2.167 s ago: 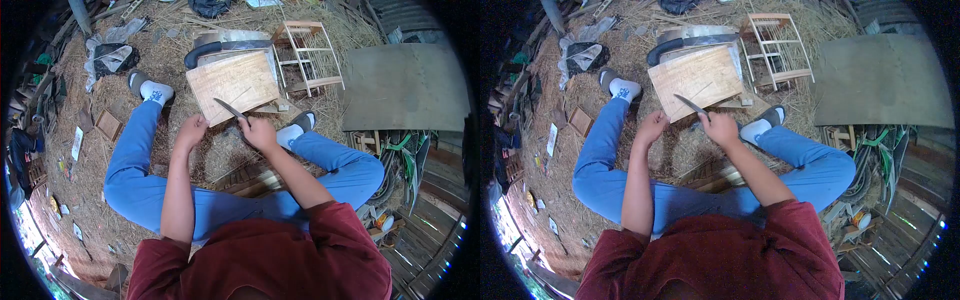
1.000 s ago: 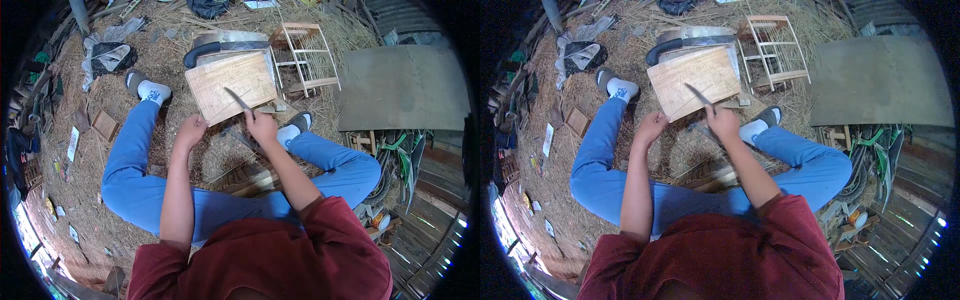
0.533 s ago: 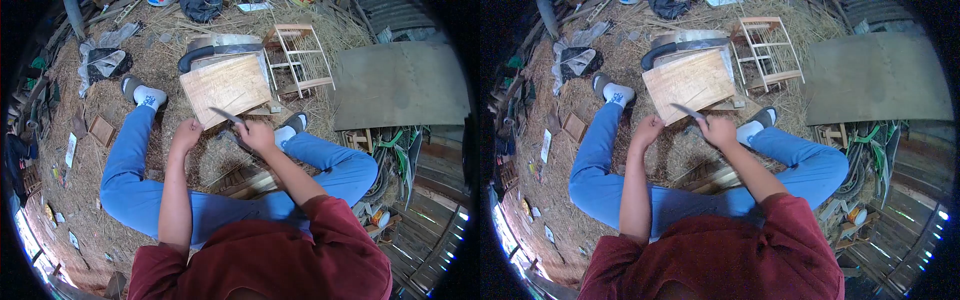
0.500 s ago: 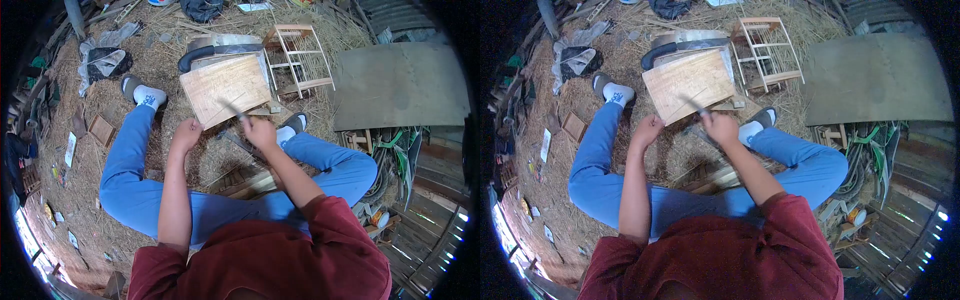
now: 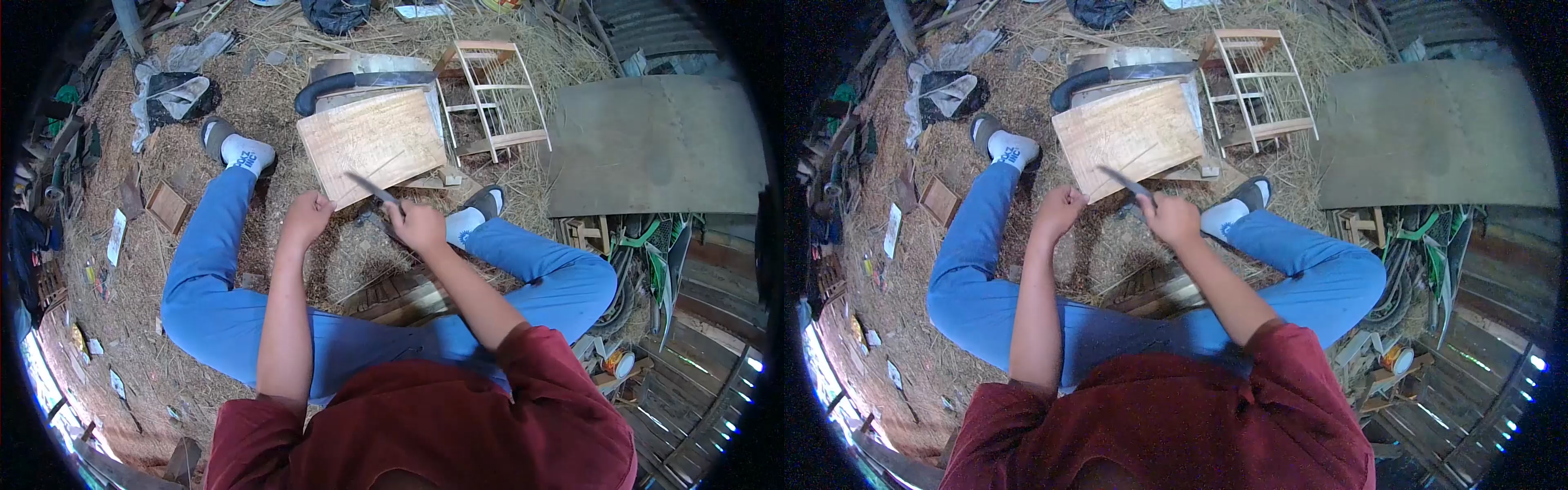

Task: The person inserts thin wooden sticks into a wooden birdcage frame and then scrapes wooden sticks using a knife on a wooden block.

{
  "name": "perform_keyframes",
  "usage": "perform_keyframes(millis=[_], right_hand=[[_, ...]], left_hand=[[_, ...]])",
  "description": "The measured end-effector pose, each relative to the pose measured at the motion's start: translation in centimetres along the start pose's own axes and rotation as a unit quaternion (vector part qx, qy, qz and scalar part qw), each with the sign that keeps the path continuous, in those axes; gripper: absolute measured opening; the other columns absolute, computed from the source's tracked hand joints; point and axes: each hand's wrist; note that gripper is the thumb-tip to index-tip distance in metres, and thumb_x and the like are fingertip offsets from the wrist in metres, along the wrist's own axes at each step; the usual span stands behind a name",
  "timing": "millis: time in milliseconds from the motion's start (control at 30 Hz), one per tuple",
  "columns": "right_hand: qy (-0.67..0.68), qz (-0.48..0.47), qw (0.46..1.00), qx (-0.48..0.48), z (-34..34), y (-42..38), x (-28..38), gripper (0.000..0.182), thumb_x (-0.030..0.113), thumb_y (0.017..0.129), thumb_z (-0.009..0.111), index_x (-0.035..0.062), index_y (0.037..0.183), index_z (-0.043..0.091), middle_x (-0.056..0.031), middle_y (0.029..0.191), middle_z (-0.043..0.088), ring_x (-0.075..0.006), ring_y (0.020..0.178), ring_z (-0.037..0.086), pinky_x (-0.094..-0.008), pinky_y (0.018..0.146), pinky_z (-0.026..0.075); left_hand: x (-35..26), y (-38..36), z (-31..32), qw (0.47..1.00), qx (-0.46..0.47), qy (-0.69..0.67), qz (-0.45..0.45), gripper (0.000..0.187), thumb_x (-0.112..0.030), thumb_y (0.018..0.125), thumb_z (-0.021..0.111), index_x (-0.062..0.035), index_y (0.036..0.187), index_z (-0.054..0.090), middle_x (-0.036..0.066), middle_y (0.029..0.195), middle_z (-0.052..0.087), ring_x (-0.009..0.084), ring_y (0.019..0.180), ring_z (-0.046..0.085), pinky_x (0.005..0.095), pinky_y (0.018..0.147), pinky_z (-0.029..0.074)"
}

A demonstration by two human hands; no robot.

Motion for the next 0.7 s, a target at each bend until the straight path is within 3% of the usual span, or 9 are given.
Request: perform_keyframes(millis=[67,100,167,200,233,300,400,567,700], right_hand=[[0.116,0.139,0.978,-0.102,1.6,1.8,-1.3,0.062,0.055,0.101,0.046,0.0005,0.089,0.073,-0.028,0.079,0.069,-0.0484,0.08,0.068,-0.0554,0.076,0.054],[0.151,0.142,0.965,-0.159,2.0,3.1,-2.7,0.063,0.053,0.102,0.047,-0.0029,0.089,0.072,-0.0306,0.082,0.068,-0.0505,0.084,0.067,-0.0553,0.077,0.053],[0.311,0.144,0.925,-0.167,2.2,5.1,-4.8,0.059,0.048,0.104,0.052,-0.0046,0.084,0.067,-0.0207,0.072,0.066,-0.0379,0.064,0.063,-0.0496,0.065,0.051],[0.421,0.131,0.882,-0.168,3.2,6.0,-6.2,0.054,0.046,0.105,0.053,-0.0025,0.084,0.065,-0.0133,0.067,0.063,-0.0286,0.052,0.059,-0.0448,0.055,0.049],[0.42,0.133,0.881,-0.171,0.8,5.2,-4.9,0.054,0.046,0.105,0.053,-0.0025,0.084,0.065,-0.0133,0.067,0.063,-0.0286,0.052,0.059,-0.0448,0.055,0.049],[0.725,0.132,0.675,-0.023,-5.2,3.5,-2.0,0.038,0.039,0.106,0.057,0.0055,0.088,0.059,0.0009,0.064,0.05,-0.0085,0.044,0.041,-0.0302,0.039,0.034],[0.71,0.109,0.691,-0.076,-9.0,2.2,1.9,0.027,0.034,0.105,0.061,0.0109,0.093,0.055,0.0058,0.065,0.046,-0.0022,0.042,0.034,-0.022,0.036,0.023],[0.805,0.017,0.591,-0.049,-11.1,-0.2,4.8,0.019,0.026,0.105,0.06,0.0088,0.1,0.056,-0.0008,0.075,0.055,-0.0054,0.041,0.034,-0.0237,0.037,0.026],[0.827,-0.019,0.559,-0.054,-12.6,-1.6,6.1,0.016,0.024,0.105,0.06,0.0091,0.103,0.055,-0.0015,0.077,0.056,-0.0055,0.041,0.033,-0.0238,0.038,0.027]], left_hand=[[-0.9,-0.4,-0.2,1.0,0.001,0.023,-0.009,0.024,-0.021,0.091,0.072,0.0014,0.086,0.068,0.009,0.076,0.068,0.016,0.071,0.062,0.0341,0.067,0.049],[-1.5,-0.6,-0.5,1.0,-0.001,0.023,-0.008,0.024,-0.021,0.091,0.072,0.0014,0.086,0.068,0.009,0.076,0.068,0.016,0.071,0.062,0.0341,0.067,0.049],[-3.0,-1.8,-1.0,0.999,-0.026,-0.014,0.039,0.023,-0.02,0.088,0.073,0.0011,0.085,0.065,0.013,0.074,0.067,0.0244,0.066,0.063,0.0379,0.065,0.049],[-4.0,-2.5,-1.4,0.999,-0.024,-0.013,0.041,0.023,-0.02,0.088,0.073,0.0011,0.085,0.065,0.013,0.074,0.067,0.0244,0.066,0.063,0.0379,0.065,0.049],[-5.2,-3.3,-1.9,0.997,-0.029,-0.059,0.051,0.021,-0.018,0.09,0.072,0.0006,0.085,0.064,0.01,0.071,0.064,0.019,0.063,0.058,0.035,0.061,0.046],[-7.7,-4.8,-2.8,0.992,-0.036,-0.106,0.066,0.019,-0.016,0.092,0.07,0.0002,0.086,0.063,0.006,0.067,0.06,0.0135,0.059,0.053,0.0321,0.058,0.043],[-11.2,-6.8,-3.6,0.983,-0.063,-0.136,0.101,0.016,-0.012,0.095,0.068,-0.0007,0.087,0.061,0.001,0.064,0.054,0.0065,0.057,0.044,0.0277,0.053,0.037],[-14.9,-8.8,-3.6,0.976,-0.066,-0.153,0.139,0.015,-0.013,0.094,0.069,-0.0013,0.088,0.061,0.004,0.064,0.056,0.0076,0.054,0.046,0.0287,0.05,0.038],[-16.2,-9.5,-3.7,0.979,-0.065,-0.126,0.143,0.014,-0.013,0.094,0.069,-0.0022,0.09,0.061,0.007,0.065,0.057,0.0129,0.053,0.05,0.031,0.051,0.04]])
Point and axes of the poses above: each hand's wrist, its own y-axis towards the middle knuckle, its own z-axis out of the palm, x = y × z
